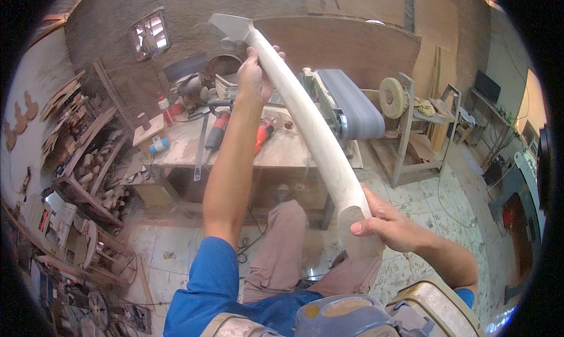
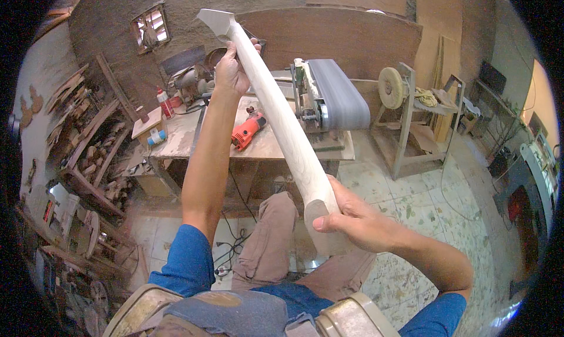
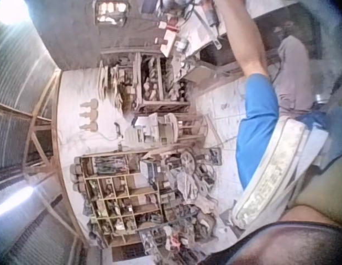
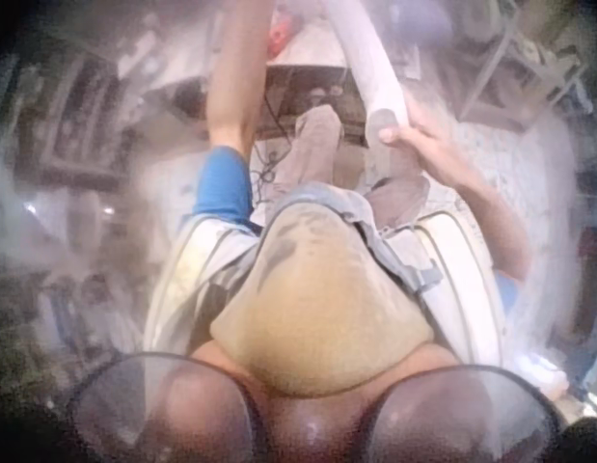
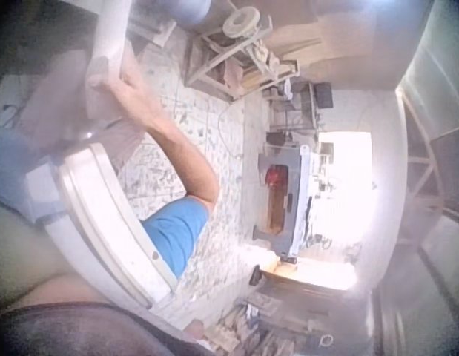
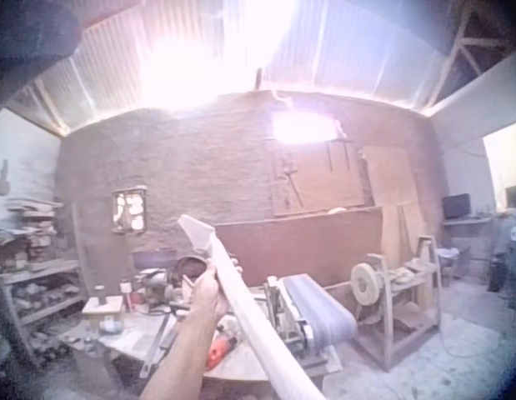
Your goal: The person sands a long wooden object by pressing it against a running belt sander, turning the object over multiple times to sand different sides and checking the surface with their hands.
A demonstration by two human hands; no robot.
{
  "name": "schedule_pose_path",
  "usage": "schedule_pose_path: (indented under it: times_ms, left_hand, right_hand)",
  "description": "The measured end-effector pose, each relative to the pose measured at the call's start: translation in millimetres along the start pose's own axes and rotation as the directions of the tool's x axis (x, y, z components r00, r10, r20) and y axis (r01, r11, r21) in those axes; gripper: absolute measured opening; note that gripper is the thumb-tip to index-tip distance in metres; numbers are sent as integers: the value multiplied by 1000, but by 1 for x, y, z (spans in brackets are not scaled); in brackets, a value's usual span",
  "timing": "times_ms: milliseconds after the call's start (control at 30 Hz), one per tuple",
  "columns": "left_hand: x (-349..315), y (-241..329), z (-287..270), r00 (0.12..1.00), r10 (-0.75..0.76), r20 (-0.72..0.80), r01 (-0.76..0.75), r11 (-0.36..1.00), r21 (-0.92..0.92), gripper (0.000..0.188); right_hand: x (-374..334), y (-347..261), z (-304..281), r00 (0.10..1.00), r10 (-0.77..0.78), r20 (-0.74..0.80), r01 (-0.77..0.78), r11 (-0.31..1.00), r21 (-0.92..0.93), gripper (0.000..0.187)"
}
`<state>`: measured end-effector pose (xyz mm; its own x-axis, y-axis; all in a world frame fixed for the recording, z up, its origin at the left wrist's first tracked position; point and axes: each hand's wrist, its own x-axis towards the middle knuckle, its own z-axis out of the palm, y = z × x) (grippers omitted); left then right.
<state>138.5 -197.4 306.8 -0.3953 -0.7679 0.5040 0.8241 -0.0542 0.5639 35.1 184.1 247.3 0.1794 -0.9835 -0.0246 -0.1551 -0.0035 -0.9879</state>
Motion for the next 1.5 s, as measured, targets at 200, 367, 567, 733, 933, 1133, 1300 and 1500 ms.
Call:
schedule_pose_path:
  times_ms: [200,367,567,733,933,1133,1300,1500]
  left_hand:
    - [2,6,2,998,-2,64,0,1000,31,46]
    - [10,-7,7,995,21,-100,-8,992,129,47]
    - [38,-28,-25,974,-122,-191,114,992,-54,48]
    - [45,-46,-25,958,-160,-239,134,984,-119,37]
    - [42,-49,-14,934,-225,-277,176,966,-190,28]
    - [39,-51,-7,928,-228,-295,187,969,-160,28]
    - [29,-62,7,930,-88,-358,47,991,-122,42]
    - [28,-66,16,932,266,-246,-253,964,84,57]
  right_hand:
    - [3,7,1,996,-17,93,11,998,65,88]
    - [5,-5,18,988,-122,91,112,988,105,87]
    - [11,-21,36,952,-305,-17,301,925,231,82]
    - [14,-22,29,928,-369,-47,371,908,193,80]
    - [7,-33,28,921,-380,-83,389,900,196,82]
    - [1,-43,24,922,-373,-107,387,900,199,83]
    - [-1,-52,7,949,-291,-119,305,945,118,84]
    - [1,-24,-93,990,35,-134,-99,850,-517,67]
